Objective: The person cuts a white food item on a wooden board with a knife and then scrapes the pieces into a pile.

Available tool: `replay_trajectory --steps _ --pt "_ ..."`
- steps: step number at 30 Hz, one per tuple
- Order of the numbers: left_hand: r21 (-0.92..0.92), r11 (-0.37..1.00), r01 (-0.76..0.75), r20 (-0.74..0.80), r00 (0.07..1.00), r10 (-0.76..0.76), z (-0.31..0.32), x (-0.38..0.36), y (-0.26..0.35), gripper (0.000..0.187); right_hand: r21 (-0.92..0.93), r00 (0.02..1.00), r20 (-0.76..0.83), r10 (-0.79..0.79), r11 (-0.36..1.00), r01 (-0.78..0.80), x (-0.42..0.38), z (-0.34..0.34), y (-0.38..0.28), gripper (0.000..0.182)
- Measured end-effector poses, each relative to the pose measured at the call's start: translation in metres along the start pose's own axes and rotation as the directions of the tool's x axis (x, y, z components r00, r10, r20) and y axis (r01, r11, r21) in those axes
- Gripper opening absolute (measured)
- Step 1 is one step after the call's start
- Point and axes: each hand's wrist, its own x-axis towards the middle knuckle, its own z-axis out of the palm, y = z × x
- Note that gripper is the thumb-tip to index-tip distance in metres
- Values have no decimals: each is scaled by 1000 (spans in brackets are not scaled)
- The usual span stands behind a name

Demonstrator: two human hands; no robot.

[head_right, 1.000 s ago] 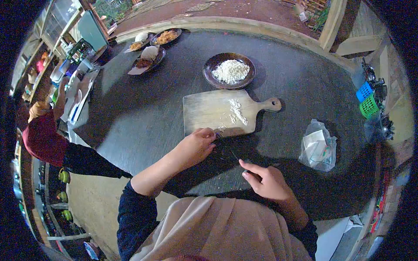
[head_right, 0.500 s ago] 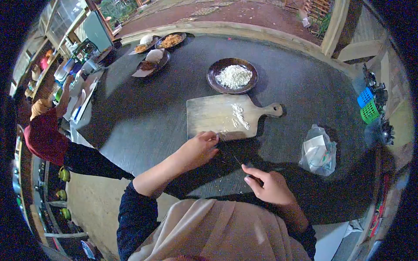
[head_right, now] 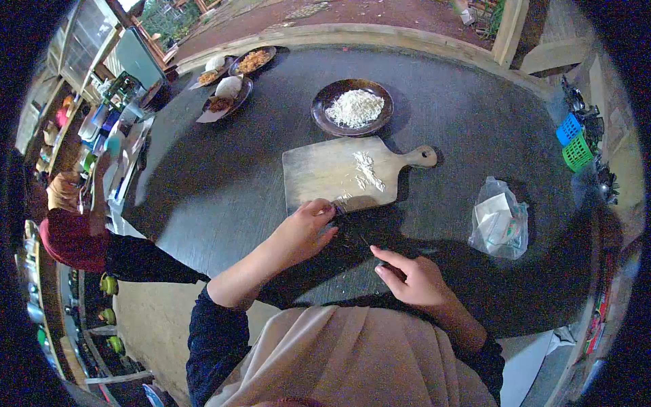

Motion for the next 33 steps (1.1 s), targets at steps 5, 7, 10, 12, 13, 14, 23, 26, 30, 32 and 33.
replay_trajectory --steps 5,7,10,12,13,14,23,26,30,32,33 --pt "36 999 -25 16 1000 24 -4 1 2 32 24 996 -56 -77 997 78 0 5 4 36" --pt "26 1000 -16 14 1000 15 0 1 0 31 4 988 -86 -127 992 128 0 5 4 36" --pt "18 1000 -8 14 1000 8 2 1 -2 30 -13 997 -47 -64 998 63 0 3 2 36" --pt "19 1000 -7 17 1000 7 1 1 -2 30 18 987 -101 -127 991 130 0 7 5 37" --pt "29 999 -20 27 999 19 -1 1 -2 30 18 987 -100 -127 991 129 0 6 6 37" --pt "38 999 -32 36 999 31 -2 1 -2 30 0 990 -81 -113 994 114 0 5 7 37" --pt "38 999 -11 49 999 9 3 1 -3 28 -60 999 37 36 998 -34 2 -2 -7 33" --pt "55 998 -22 56 998 19 0 1 -2 28 -190 998 27 62 980 -56 5 -1 -20 33" --pt "58 997 -43 49 998 40 -1 2 -1 29 -268 998 21 57 962 -49 1 -7 -28 34" --pt "-18 1000 15 20 1000 -14 0 2 -1 29 -209 1000 -19 -12 978 8 -4 -7 -14 34" --pt "-15 1000 21 13 1000 -21 1 1 -3 29 -150 995 -60 -75 987 65 -6 -7 -7 34"
